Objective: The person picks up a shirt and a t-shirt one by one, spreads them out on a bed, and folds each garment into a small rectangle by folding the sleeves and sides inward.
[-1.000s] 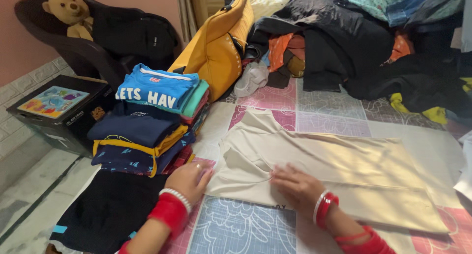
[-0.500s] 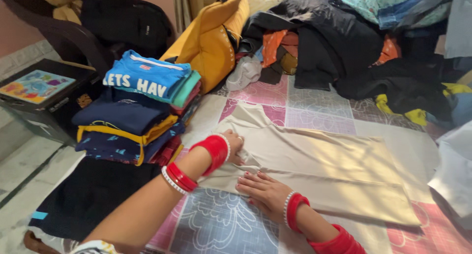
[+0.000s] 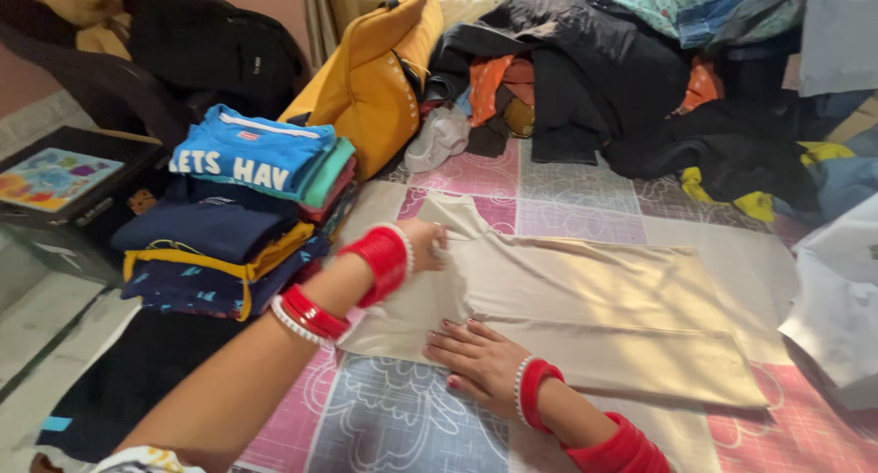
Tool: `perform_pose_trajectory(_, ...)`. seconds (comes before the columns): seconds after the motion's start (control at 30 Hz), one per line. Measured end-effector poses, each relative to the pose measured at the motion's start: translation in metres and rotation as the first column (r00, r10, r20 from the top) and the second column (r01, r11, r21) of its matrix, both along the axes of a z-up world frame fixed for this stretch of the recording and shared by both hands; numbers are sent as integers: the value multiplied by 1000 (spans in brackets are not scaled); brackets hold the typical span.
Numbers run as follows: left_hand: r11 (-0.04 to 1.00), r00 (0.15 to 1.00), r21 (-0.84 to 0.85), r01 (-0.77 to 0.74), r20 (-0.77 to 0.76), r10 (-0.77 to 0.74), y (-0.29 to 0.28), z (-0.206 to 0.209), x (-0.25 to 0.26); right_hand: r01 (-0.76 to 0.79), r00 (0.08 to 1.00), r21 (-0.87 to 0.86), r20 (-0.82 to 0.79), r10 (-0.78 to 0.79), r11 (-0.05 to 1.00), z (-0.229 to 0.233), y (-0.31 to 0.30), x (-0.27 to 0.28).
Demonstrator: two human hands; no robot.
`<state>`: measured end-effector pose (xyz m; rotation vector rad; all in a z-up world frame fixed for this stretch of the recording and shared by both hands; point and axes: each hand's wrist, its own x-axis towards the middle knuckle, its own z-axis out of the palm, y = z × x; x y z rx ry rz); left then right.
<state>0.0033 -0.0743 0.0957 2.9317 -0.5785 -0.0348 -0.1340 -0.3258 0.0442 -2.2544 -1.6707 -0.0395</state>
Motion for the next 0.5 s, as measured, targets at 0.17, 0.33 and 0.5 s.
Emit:
perform_pose_trajectory(0.17,858,882,-452,-244,-472,3,-63,31,-92,-26,995,43,98,22,999,11,3,-4)
perform_pose_trajectory(0.33,935,938,-355,30,-313,-149,-53,53,-146,177,975,-262,-87,-205,949,18,2,-10)
perform_pose_trajectory(0.5,984,983,-25,179,-43,-180,0,16,-175,84,996,-87,-29,-87,993,12,1,-8)
